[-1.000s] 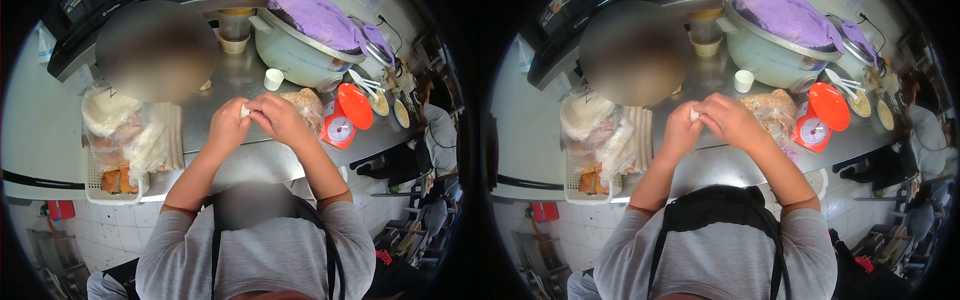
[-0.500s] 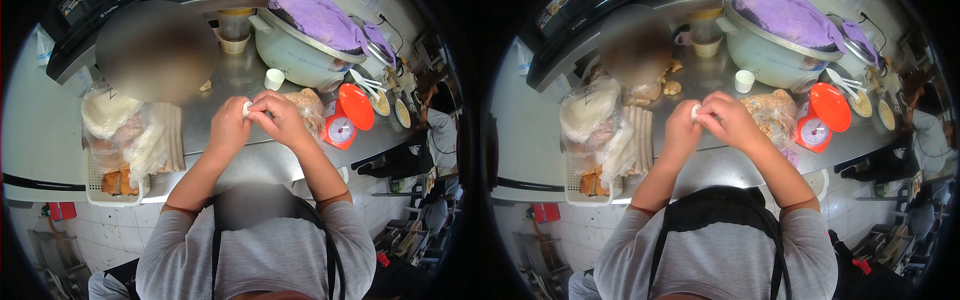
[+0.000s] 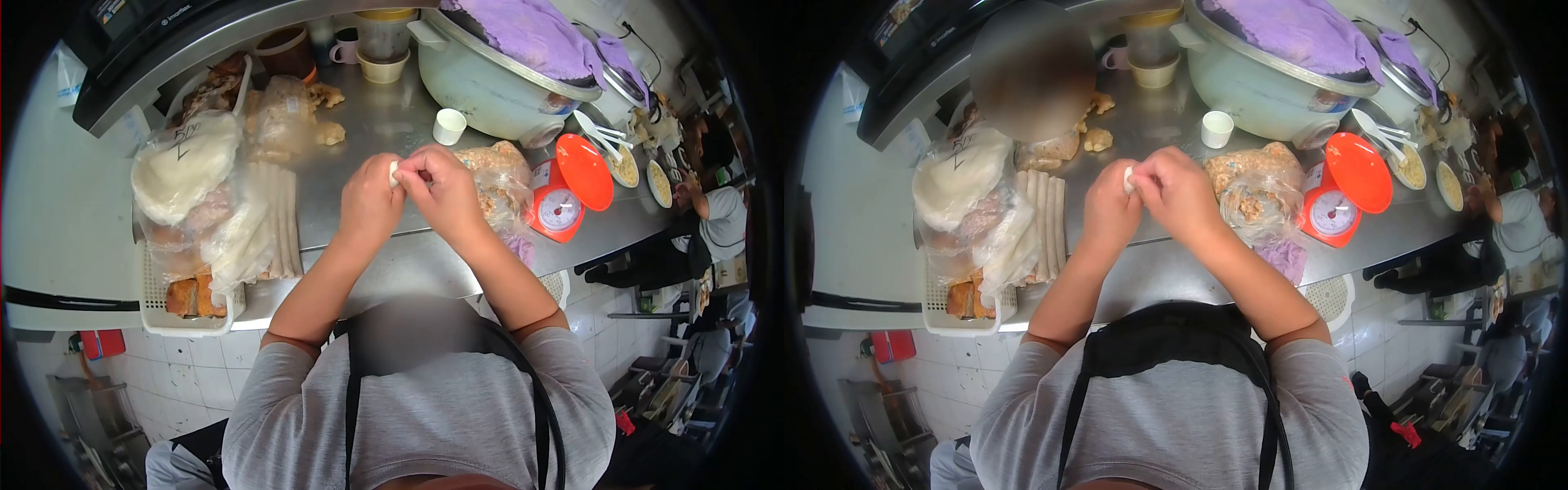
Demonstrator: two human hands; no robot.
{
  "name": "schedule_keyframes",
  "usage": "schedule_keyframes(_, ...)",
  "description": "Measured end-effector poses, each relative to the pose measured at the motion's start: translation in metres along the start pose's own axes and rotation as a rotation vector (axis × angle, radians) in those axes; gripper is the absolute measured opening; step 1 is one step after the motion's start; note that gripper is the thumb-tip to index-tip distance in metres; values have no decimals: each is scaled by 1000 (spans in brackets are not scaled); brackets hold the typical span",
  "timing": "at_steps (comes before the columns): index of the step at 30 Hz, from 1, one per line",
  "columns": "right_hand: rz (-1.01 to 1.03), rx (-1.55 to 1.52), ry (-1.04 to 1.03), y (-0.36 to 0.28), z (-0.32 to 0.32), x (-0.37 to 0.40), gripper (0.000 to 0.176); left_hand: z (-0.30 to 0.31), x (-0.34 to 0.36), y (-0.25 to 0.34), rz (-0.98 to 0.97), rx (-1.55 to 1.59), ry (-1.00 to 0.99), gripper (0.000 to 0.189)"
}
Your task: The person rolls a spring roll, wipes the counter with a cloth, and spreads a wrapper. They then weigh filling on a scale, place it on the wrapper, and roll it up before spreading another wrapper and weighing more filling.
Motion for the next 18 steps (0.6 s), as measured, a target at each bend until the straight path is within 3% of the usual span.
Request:
schedule_keyframes(1,154,27,21,-1,1,0,11,0,-1,0,46,36,-25,15)
schedule_keyframes(4,301,210,25,-4,4,2,20,4,-2,0,183,177,-92,13)
schedule_keyframes(7,400,380,-9,-10,5,3,24,5,-2,-2,168,215,-109,13)
schedule_keyframes(13,424,445,1,-16,4,4,23,8,-4,3,162,273,-137,14)
schedule_keyframes(16,450,458,-54,-10,4,7,33,7,-6,7,153,306,-133,11)
schedule_keyframes(18,315,193,-1,-6,7,9,43,11,-12,12,305,401,-179,12)
Point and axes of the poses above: each hand's wrist, its own x-axis away from the middle knuckle, its own z-axis out of the back of the hand, y = z × x, the point moved 2 cm from there along -x, towards the middle knuckle, and after that the axes turned 11 degrees about y, right-handed, at the moved point
